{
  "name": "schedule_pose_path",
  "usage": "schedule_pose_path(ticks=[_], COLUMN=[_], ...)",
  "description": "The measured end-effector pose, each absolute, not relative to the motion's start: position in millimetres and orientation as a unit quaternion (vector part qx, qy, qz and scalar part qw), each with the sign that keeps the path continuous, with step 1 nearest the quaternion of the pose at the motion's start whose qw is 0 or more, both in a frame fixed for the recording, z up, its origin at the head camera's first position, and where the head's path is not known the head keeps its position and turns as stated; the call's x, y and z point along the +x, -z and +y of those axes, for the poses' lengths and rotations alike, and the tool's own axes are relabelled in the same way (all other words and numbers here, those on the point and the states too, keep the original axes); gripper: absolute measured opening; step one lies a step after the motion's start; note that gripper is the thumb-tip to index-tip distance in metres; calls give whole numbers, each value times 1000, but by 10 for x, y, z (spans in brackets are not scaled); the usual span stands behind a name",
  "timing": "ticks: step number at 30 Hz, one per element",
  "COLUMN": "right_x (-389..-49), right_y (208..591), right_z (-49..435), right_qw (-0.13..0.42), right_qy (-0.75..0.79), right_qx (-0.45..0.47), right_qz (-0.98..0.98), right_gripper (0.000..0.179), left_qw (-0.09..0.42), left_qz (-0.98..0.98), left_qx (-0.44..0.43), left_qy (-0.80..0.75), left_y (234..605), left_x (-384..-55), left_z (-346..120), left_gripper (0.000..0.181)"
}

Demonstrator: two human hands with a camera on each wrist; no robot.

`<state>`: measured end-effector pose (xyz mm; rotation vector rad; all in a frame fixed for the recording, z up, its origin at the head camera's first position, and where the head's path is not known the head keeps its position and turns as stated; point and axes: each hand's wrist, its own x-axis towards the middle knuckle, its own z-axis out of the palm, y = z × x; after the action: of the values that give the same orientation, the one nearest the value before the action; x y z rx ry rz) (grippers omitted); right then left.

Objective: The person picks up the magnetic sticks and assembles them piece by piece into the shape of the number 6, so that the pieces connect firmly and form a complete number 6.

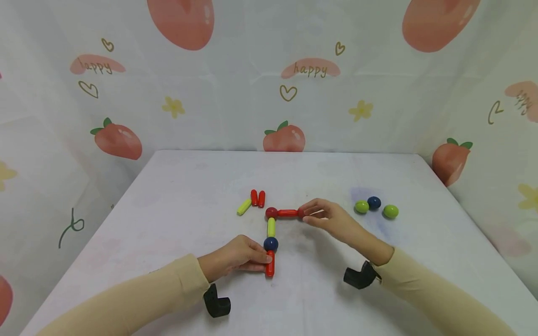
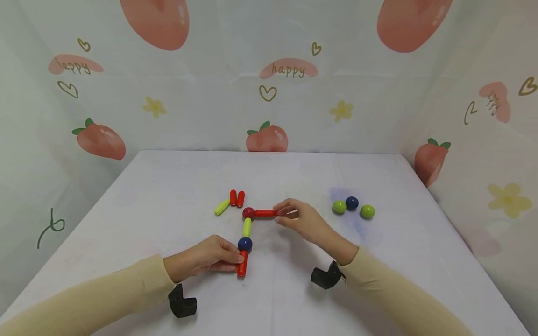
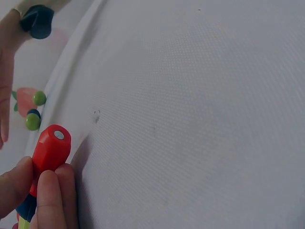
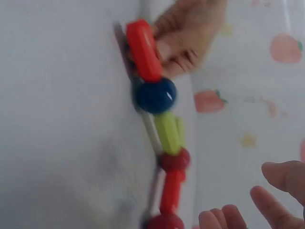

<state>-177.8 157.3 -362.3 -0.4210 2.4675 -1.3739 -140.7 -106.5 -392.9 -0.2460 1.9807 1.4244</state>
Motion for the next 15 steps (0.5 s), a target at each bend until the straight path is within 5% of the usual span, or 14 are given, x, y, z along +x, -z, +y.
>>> schedule_pose_path(ticks=[15], right_x=[-1854], right_y=[3470], right_z=[2459], right_qw=[15], right_qy=[464], right_qx=[-75], right_qz=[883], right_gripper=[42], left_qw=[337], left_qz=[759], left_qx=[-93], left_qy=[-550], left_y=[3955], left_x=[-1408], left_z=[-1071], left_gripper=[20])
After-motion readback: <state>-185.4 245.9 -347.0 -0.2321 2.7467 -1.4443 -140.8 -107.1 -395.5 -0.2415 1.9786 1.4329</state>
